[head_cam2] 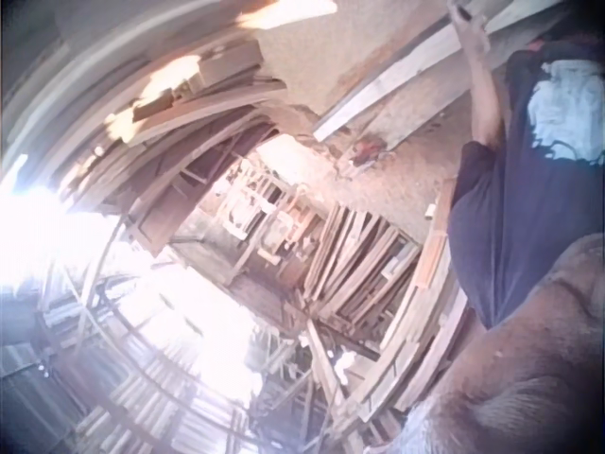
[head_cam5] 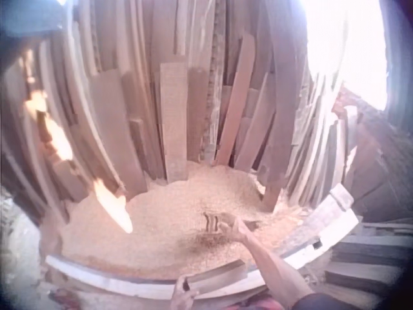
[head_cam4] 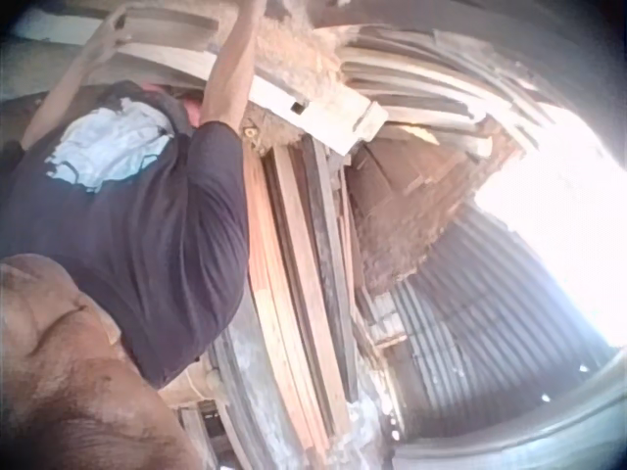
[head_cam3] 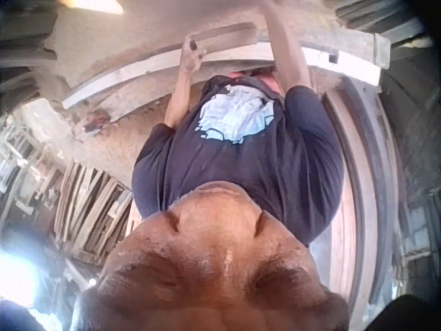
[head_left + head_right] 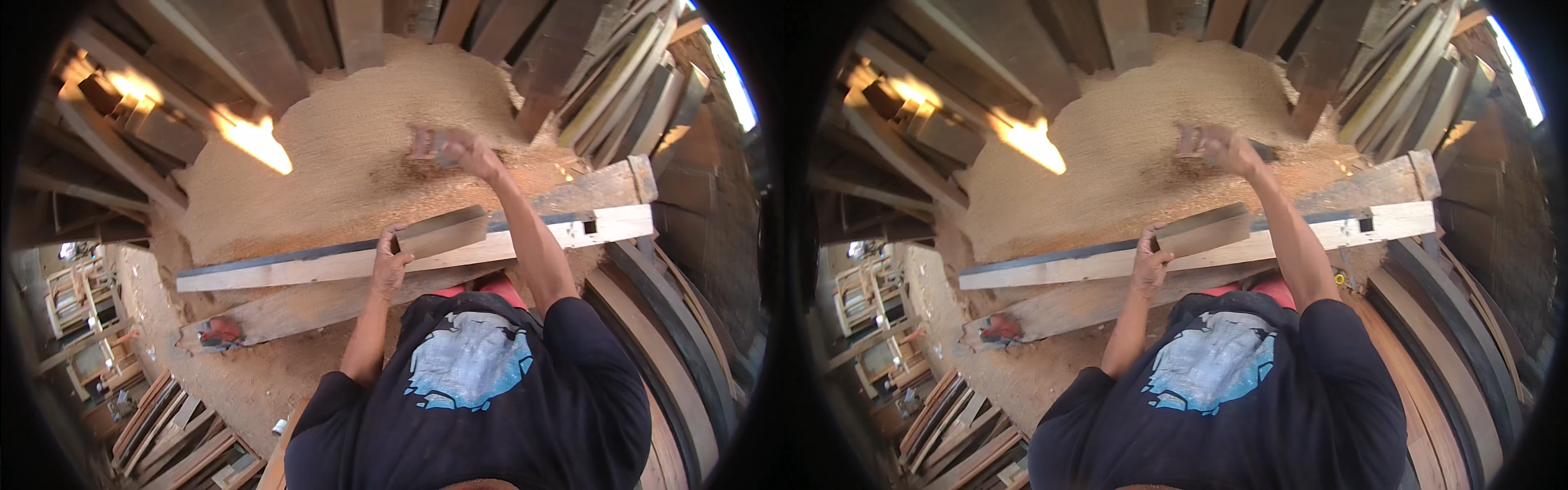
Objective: The person uses a hand saw to cut a rectangular notch into a long wooden plank. They then walk to a workbench, pick up a pencil, and return to mark the plank before continuing to saw the notch.
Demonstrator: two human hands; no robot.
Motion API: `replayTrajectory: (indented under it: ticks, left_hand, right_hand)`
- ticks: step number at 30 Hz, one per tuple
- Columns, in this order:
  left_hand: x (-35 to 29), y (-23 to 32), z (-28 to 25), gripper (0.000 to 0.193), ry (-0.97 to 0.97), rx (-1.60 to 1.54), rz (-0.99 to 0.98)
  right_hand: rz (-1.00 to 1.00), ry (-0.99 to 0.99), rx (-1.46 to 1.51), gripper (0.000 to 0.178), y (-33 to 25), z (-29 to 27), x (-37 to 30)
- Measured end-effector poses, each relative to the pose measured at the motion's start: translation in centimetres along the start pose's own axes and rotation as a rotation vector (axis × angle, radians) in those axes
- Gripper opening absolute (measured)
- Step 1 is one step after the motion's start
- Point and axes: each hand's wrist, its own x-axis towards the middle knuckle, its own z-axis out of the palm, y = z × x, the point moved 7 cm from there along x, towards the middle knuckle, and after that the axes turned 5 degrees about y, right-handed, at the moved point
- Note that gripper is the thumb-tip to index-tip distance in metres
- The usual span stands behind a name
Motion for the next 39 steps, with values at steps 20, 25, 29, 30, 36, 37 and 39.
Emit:
replayTrajectory:
  ticks: [20, 25, 29, 30, 36, 37, 39]
  left_hand:
    - [1.5, -13.9, 30.2, 0.075, -0.269, 1.131, 0.488]
    - [2.0, -17.9, 36.4, 0.076, -0.206, 1.153, 0.545]
    - [2.4, -21.6, 39.4, 0.077, -0.197, 1.122, 0.508]
    - [2.3, -22.3, 40.0, 0.079, -0.191, 1.142, 0.526]
    - [3.0, -23.1, 41.4, 0.080, -0.117, 1.184, 0.553]
    - [3.1, -23.0, 41.5, 0.080, -0.109, 1.196, 0.539]
    - [2.8, -22.3, 42.3, 0.080, -0.097, 1.218, 0.506]
  right_hand:
    - [0.407, -0.149, -1.090, 0.051, 12.6, -28.3, -26.7]
    - [0.198, -0.171, -1.222, 0.045, 16.7, -34.6, -27.9]
    - [0.123, -0.188, -1.175, 0.044, 17.1, -35.2, -28.0]
    - [0.107, -0.162, -1.166, 0.044, 16.7, -35.2, -27.9]
    - [0.028, -0.134, -1.109, 0.044, 16.9, -34.9, -28.3]
    - [0.016, -0.140, -1.093, 0.044, 17.0, -34.9, -28.2]
    - [-0.001, -0.153, -1.063, 0.045, 17.1, -34.9, -28.2]
